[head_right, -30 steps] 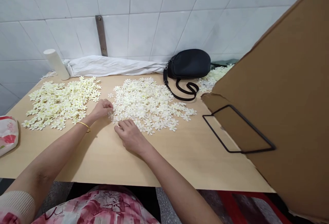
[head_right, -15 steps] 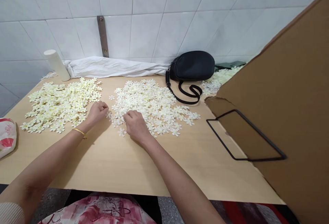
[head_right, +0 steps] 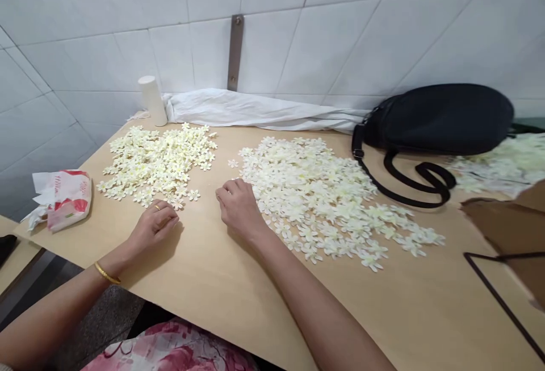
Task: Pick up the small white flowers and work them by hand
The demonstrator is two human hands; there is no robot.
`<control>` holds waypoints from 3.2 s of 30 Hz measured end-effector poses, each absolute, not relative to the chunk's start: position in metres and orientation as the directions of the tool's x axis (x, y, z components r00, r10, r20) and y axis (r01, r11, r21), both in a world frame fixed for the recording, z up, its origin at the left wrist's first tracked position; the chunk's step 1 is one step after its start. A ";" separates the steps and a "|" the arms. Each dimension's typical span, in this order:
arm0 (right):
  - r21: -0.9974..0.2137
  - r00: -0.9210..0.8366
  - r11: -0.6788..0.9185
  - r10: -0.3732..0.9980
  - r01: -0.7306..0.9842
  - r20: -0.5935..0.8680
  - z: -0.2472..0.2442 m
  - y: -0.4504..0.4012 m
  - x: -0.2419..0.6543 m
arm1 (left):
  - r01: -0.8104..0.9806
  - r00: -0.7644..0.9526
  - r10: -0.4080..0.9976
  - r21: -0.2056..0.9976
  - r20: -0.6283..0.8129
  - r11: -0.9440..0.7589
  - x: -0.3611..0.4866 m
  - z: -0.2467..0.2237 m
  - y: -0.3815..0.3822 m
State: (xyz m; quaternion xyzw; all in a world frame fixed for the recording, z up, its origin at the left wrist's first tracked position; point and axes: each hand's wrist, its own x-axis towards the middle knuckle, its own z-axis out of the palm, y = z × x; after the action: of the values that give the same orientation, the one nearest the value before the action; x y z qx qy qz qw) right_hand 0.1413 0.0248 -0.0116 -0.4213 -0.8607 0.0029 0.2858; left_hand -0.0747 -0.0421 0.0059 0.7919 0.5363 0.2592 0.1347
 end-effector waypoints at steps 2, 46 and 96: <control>-0.297 -0.507 0.658 0.736 0.692 0.449 -0.008 0.029 0.124 | 0.787 0.246 0.930 0.504 0.272 -0.356 -0.081 0.005 -0.048; -0.582 -0.308 0.482 0.873 0.654 0.378 -0.004 0.010 0.131 | 0.201 -0.017 0.982 0.963 0.186 -0.179 -0.007 0.003 0.028; -0.562 -0.464 0.514 0.852 0.648 0.244 0.010 -0.002 0.150 | -0.280 0.337 0.919 0.911 -0.204 0.304 0.012 -0.001 0.011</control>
State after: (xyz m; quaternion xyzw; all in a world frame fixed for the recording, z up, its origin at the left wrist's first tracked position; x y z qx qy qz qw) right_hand 0.1499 -0.0022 0.0104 -0.4507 -0.8319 0.1996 0.2549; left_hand 0.0121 0.0111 -0.0011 0.4102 0.3898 0.4237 0.7073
